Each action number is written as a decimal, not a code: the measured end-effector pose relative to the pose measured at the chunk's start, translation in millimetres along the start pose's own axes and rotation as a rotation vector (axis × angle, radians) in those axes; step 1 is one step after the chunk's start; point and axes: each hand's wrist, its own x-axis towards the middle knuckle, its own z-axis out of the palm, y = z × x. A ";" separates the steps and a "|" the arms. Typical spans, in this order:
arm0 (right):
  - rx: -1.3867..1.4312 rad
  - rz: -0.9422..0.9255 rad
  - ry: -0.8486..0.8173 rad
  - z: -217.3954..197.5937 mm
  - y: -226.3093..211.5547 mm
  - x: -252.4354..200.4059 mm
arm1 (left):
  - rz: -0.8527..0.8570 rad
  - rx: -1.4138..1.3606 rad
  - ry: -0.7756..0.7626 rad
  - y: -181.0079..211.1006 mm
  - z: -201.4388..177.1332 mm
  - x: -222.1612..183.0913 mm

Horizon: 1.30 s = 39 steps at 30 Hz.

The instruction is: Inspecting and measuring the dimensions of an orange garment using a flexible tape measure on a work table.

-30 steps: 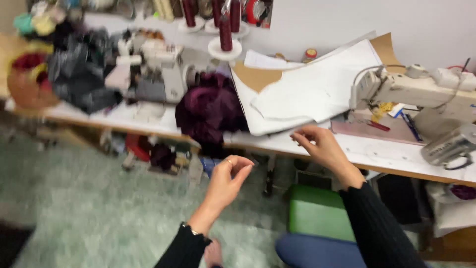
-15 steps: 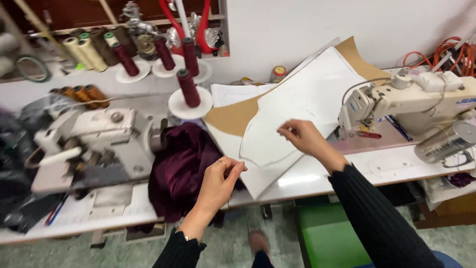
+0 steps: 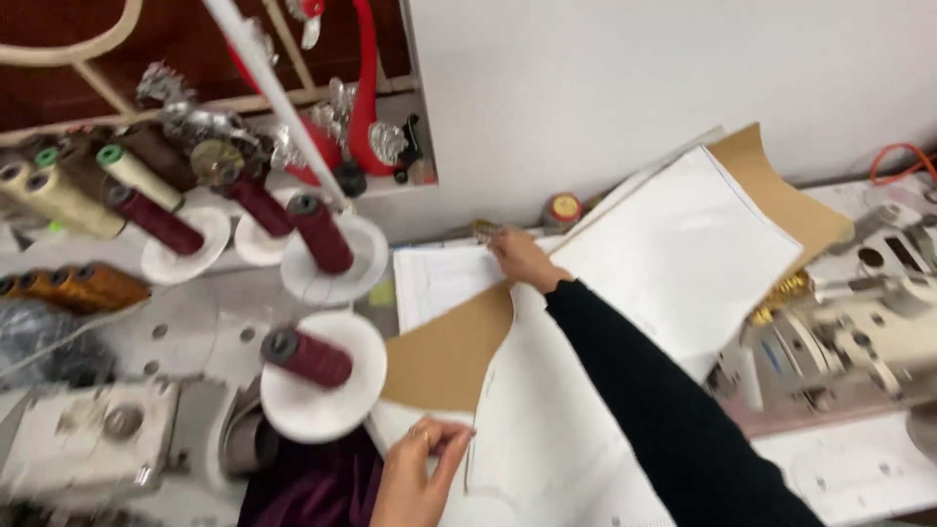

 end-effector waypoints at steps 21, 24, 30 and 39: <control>1.223 0.298 0.222 -259.5 -99.2 25.5 | -0.205 -0.090 -0.056 -20.1 24.9 53.3; 1.314 0.039 0.268 -319.6 -134.6 2.1 | -0.261 -0.141 -0.104 -13.0 38.1 65.1; 1.296 -0.283 0.260 -430.9 -223.7 -71.7 | -0.221 -0.173 -0.153 32.8 64.8 98.5; 1.288 -0.564 0.118 -482.5 -267.7 -213.1 | 0.198 -0.141 -0.116 94.0 128.7 144.2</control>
